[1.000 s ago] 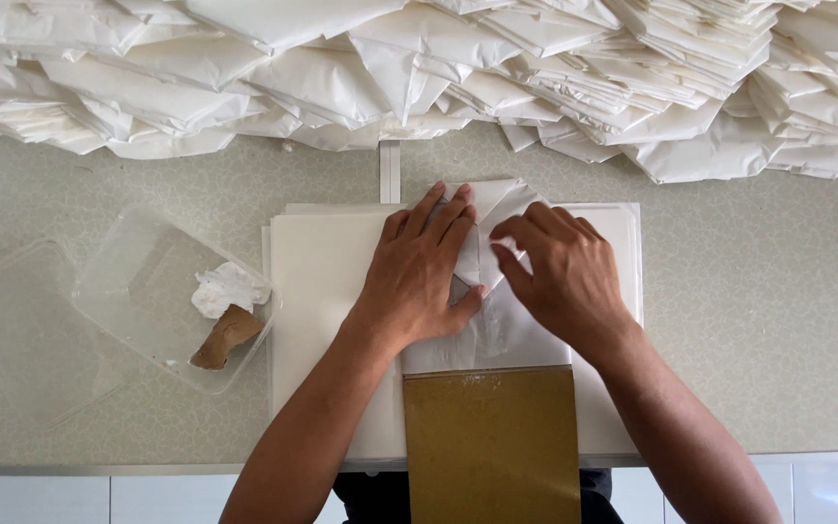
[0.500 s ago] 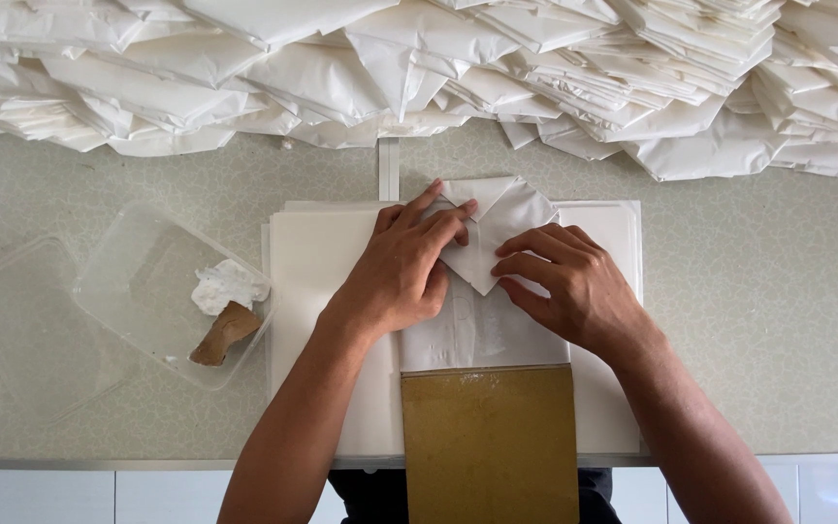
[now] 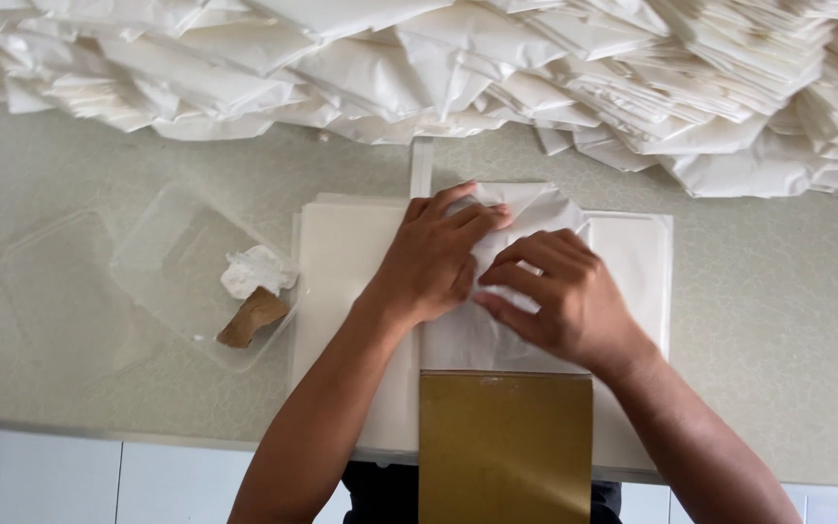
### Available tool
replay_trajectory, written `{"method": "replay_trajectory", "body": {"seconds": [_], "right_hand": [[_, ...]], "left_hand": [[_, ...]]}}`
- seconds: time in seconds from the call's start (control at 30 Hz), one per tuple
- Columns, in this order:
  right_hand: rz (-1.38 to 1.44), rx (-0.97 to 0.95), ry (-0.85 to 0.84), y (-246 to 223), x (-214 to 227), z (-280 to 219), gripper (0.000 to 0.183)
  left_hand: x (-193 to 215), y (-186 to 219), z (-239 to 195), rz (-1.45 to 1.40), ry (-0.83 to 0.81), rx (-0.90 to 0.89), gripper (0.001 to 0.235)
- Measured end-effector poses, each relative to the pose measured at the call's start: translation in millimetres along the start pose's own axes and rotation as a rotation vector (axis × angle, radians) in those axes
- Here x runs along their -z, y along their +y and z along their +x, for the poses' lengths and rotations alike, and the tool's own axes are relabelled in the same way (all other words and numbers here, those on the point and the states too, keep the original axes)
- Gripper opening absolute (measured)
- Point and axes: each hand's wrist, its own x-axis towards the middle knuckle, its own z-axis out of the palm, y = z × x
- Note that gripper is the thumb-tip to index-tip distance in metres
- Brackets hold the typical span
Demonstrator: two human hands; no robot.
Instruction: Manually assembling paper bags by folding paper around a template and applying glue.
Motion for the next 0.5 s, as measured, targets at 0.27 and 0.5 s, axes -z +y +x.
{"method": "replay_trajectory", "body": {"seconds": [0.27, 0.5], "right_hand": [[0.046, 0.366, 0.115, -80, -36, 59, 0.024], [0.055, 0.471, -0.026, -112, -90, 102, 0.014]], "left_hand": [[-38, -27, 8, 0.069, 0.18, -0.07, 0.045], [3, -5, 3, -0.064, 0.004, 0.023, 0.051]]}}
